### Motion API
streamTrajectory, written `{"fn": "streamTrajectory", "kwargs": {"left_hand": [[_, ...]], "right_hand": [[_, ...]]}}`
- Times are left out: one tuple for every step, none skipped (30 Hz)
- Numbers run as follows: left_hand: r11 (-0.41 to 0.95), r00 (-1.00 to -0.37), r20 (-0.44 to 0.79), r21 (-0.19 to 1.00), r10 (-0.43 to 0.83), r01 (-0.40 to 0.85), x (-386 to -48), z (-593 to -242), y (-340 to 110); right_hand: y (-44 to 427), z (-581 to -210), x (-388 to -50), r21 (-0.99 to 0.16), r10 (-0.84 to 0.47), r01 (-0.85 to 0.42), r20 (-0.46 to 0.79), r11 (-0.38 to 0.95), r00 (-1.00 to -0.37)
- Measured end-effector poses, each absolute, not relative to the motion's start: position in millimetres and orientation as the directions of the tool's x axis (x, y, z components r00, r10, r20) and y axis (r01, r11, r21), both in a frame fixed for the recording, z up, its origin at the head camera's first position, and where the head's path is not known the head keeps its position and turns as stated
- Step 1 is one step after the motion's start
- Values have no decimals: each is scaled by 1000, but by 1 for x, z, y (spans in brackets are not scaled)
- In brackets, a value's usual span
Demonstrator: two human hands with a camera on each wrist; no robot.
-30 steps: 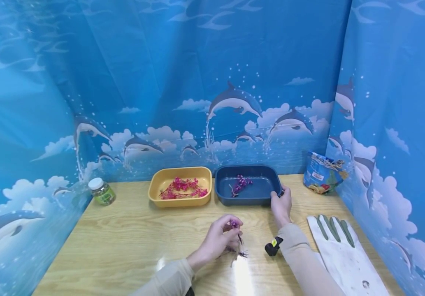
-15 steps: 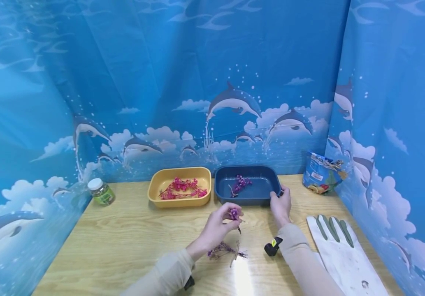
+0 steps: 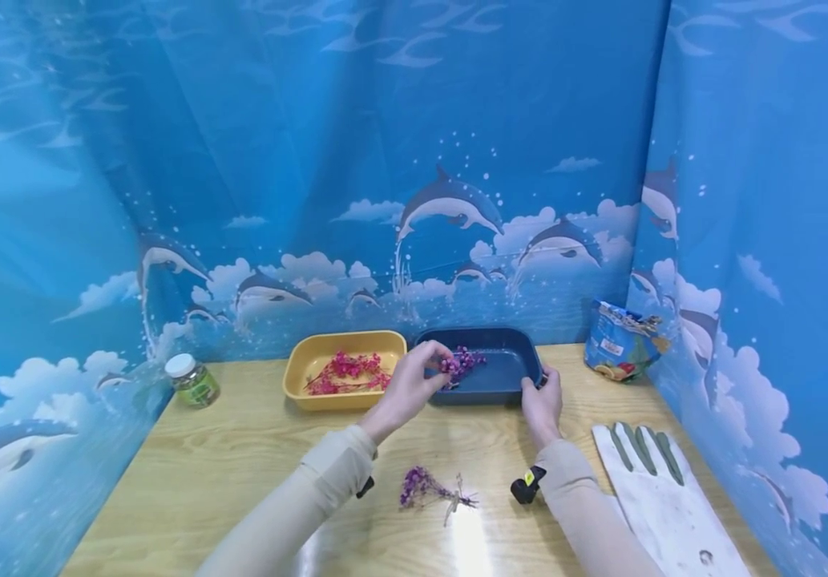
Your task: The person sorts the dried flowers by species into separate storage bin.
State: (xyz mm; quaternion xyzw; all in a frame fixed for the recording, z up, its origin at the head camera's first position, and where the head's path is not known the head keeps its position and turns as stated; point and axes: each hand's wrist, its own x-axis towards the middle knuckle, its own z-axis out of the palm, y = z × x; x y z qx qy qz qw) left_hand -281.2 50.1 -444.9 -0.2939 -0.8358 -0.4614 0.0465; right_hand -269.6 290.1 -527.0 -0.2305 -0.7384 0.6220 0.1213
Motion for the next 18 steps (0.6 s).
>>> {"fn": "streamTrajectory", "kwargs": {"left_hand": [[415,-818,358,727,450,546,-286,-444,51],[432,-815,363,711,452,555,-290,-444,52],[449,-814,364,696,453,561,-293,-444,53],[465,-812,366,680,454,566,-296,-445,54],[483,-814,363,667,454,567,-299,-446,55],[503,-816,359,652,454,567,-302,-447,56],[521,-819,352,641,453,563,-304,-449,57],[538,-822,344,630,453,560,-307,-451,58],[552,-826,333,622,455,555,-309,-452,59],[568,-831,319,615,456,548,-311,-454,60],[585,-834,304,603,460,542,-313,-455,62],[600,-836,292,591,464,539,-314,-456,64],[613,-838,278,580,470,536,-316,-457,67],[625,-839,266,569,476,534,-317,-458,69],[634,-839,253,561,481,532,-318,-458,71],[645,-839,245,547,486,533,-319,-459,73],[651,-838,237,539,492,535,-320,-460,74],[657,-838,228,533,496,534,-320,-460,75]], "right_hand": [[290,-527,-269,-975,493,187,-105,119,-864],[290,-527,-269,-976,493,184,-102,120,-864],[291,-527,-269,-975,492,185,-103,121,-864],[291,-526,-269,-975,492,186,-102,123,-865],[291,-526,-269,-974,491,188,-103,127,-865],[291,-526,-269,-974,491,187,-102,128,-865],[291,-526,-269,-974,491,187,-102,127,-865],[292,-526,-269,-974,489,188,-104,127,-866],[292,-526,-269,-973,484,193,-109,129,-868],[292,-526,-269,-972,482,195,-109,132,-869],[292,-526,-270,-972,479,196,-111,131,-871],[293,-526,-270,-971,476,197,-112,133,-872],[293,-526,-270,-970,474,201,-114,138,-873],[294,-526,-270,-969,472,202,-113,142,-874],[294,-527,-270,-968,470,206,-114,147,-875],[294,-527,-270,-968,473,203,-111,148,-874],[294,-527,-269,-968,473,203,-111,148,-874],[293,-527,-269,-968,473,204,-111,149,-874]]}}
